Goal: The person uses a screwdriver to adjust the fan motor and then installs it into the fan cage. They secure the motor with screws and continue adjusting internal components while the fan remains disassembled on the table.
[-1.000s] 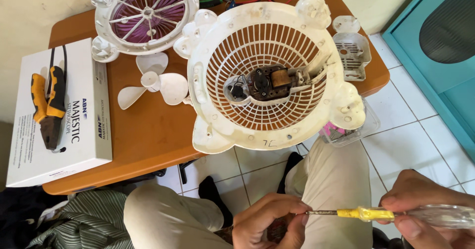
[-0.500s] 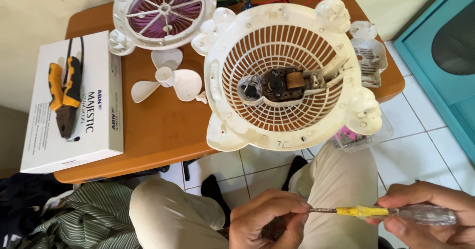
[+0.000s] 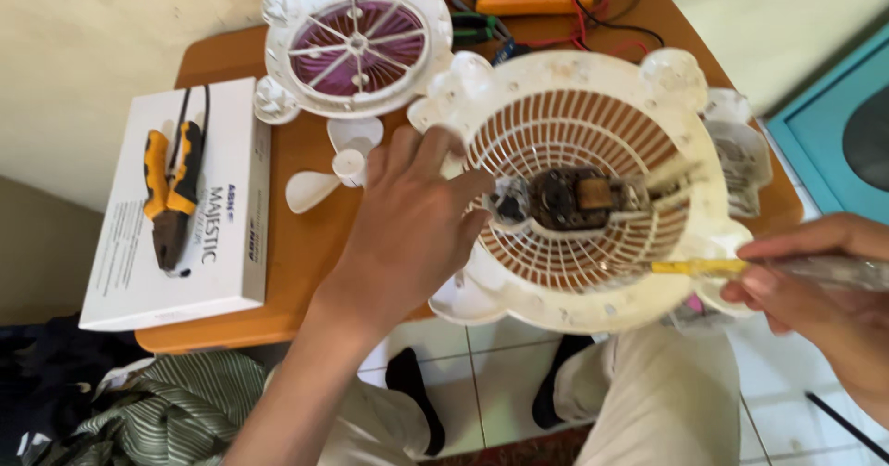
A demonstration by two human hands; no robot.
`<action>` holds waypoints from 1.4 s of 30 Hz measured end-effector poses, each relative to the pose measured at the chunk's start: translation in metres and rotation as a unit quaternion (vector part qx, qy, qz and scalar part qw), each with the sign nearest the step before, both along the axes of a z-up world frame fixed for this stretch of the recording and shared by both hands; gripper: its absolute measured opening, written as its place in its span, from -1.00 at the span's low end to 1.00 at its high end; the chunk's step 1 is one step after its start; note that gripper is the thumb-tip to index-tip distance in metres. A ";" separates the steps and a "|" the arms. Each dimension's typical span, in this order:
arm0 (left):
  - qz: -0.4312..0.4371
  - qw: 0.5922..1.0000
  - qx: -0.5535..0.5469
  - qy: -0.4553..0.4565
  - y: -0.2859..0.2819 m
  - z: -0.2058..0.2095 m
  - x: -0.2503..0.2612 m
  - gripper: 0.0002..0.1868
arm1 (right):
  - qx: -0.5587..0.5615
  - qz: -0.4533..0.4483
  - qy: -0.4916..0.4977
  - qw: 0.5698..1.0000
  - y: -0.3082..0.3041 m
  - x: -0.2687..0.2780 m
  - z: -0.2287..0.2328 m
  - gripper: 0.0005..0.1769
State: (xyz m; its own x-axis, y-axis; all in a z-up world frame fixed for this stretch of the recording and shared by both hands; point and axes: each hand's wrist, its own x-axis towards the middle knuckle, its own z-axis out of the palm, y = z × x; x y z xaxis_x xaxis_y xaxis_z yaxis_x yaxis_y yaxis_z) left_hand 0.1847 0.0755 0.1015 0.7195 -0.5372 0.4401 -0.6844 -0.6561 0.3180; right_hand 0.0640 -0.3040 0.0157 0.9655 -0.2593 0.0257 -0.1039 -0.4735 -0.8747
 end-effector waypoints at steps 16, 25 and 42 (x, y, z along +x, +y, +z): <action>-0.042 0.987 0.152 0.012 -0.033 -0.036 0.048 -0.86 | -0.145 0.053 0.053 0.987 0.049 0.104 0.020 -0.78; 0.211 0.963 -0.116 0.125 -0.026 -0.030 0.024 0.07 | -0.129 0.130 -0.008 0.983 0.095 0.112 0.049 -0.89; 0.260 0.932 -0.185 0.169 -0.045 -0.040 -0.028 -0.34 | -0.247 0.160 -0.053 0.954 0.115 0.097 0.068 -0.81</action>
State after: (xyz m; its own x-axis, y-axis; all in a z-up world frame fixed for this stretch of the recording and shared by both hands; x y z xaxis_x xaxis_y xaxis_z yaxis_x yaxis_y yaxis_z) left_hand 0.1563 0.0305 0.0614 0.9717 0.0670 0.2264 -0.1231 -0.6745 0.7280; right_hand 0.1607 -0.1888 0.0841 0.9782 0.1184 0.1707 0.1928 -0.8234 -0.5337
